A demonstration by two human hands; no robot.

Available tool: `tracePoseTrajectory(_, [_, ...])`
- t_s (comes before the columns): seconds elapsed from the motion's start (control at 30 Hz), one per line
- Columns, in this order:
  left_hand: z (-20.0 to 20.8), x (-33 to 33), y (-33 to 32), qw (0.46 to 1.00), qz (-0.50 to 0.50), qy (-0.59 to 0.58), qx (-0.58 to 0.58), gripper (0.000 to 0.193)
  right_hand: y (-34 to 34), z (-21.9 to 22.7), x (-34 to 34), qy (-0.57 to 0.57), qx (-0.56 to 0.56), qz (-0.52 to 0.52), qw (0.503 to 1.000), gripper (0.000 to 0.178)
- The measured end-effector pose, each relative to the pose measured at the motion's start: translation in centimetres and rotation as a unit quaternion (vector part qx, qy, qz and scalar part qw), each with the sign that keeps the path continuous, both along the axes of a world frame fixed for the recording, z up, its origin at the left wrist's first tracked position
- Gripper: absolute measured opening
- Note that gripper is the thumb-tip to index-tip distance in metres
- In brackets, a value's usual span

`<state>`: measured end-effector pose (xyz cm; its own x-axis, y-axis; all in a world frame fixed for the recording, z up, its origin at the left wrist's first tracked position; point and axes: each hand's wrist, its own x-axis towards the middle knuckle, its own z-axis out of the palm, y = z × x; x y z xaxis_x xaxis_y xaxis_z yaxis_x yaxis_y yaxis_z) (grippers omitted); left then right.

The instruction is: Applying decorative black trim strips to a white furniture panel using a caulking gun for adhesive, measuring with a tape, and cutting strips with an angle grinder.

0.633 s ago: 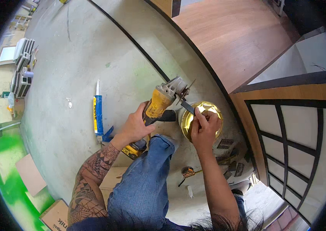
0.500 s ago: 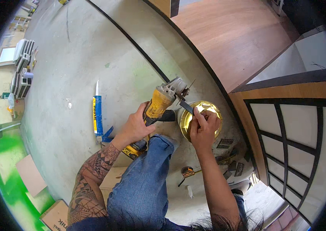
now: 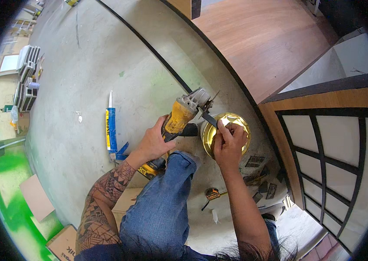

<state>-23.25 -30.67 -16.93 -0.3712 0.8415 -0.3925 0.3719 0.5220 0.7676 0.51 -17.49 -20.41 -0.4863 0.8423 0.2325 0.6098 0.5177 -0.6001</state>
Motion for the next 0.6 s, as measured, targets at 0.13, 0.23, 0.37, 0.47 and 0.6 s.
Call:
tracePoseTrajectory(0.13, [-0.6, -0.1, -0.3, 1.000, -0.003, -0.009, 0.021, 0.078, 0.1, 0.2, 0.0, 0.004, -0.005, 0.000, 1.000, 0.043])
tracePoseTrajectory(0.23, [0.0, -0.1, -0.1, 1.000, -0.008, -0.003, 0.001, 0.078, 0.1, 0.0, 0.1, -0.005, -0.009, -0.004, 1.000, 0.043])
tracePoseTrajectory(0.37, [0.2, -0.5, 0.2, 1.000, -0.013, -0.002, -0.016, 0.077, 0.0, 0.0, 0.0, 0.006, -0.014, -0.007, 1.000, 0.042])
tracePoseTrajectory(0.47, [0.1, -0.9, 0.3, 1.000, -0.021, -0.003, -0.013, 0.076, 0.0, -0.2, -0.1, 0.006, -0.007, -0.007, 1.000, 0.041])
tracePoseTrajectory(0.6, [0.7, -1.0, 0.7, 0.999, -0.029, -0.005, -0.024, 0.073, 0.1, -0.3, 0.0, -0.001, 0.002, -0.008, 1.000, 0.041])
